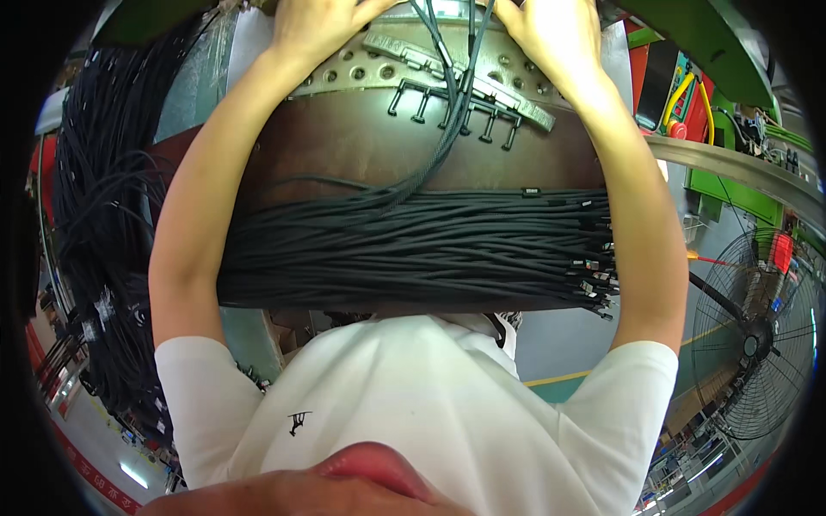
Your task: The person places a bundle of cables onto the table and inserts the connectors of individual cables into slots on a machine fixture by hand.
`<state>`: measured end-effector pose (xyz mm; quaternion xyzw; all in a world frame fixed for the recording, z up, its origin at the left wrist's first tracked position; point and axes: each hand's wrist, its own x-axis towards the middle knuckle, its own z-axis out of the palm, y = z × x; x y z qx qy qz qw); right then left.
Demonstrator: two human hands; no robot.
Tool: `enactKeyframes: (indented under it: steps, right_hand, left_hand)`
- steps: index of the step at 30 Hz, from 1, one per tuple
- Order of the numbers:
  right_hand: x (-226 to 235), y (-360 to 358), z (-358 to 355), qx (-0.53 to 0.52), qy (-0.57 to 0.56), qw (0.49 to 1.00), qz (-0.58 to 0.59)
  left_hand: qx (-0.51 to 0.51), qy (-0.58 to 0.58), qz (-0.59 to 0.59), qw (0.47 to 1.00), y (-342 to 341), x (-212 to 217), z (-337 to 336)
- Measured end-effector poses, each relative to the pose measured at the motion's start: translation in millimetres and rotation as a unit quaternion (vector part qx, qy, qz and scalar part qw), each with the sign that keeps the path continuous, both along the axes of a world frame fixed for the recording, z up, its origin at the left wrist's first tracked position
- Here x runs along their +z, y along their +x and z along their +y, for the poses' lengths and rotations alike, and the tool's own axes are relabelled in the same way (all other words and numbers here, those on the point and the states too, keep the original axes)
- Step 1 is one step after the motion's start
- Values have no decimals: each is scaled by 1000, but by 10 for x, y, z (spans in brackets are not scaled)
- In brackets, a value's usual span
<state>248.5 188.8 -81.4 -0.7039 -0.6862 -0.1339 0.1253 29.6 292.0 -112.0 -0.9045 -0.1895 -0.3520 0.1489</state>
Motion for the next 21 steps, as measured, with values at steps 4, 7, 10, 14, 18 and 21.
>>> enactKeyframes:
  steps: [4, 7, 10, 14, 18, 21]
  right_hand:
    - [196, -28, -89, 76, 9, 987, 142]
    - [188, 37, -124, 33, -3, 981, 192]
    - [-52, 269, 25, 52, -14, 987, 150]
    - [361, 482, -1276, 84, 21, 961, 262]
    - [-214, 1231, -3209, -202, 280, 854, 390]
    - [-1085, 957, -3946, -278, 13, 896, 346]
  left_hand:
    - [29, -301, -64, 951, -8, 227, -139]
    - [100, -281, 25, 954, 4, 300, -222]
    - [120, -337, 57, 932, -56, 277, -216]
    - [12, -518, 90, 850, -974, 670, -1223]
    - [-28, -780, 297, 550, -1844, 690, -2616]
    - [210, -555, 204, 778, -1928, -345, -3270]
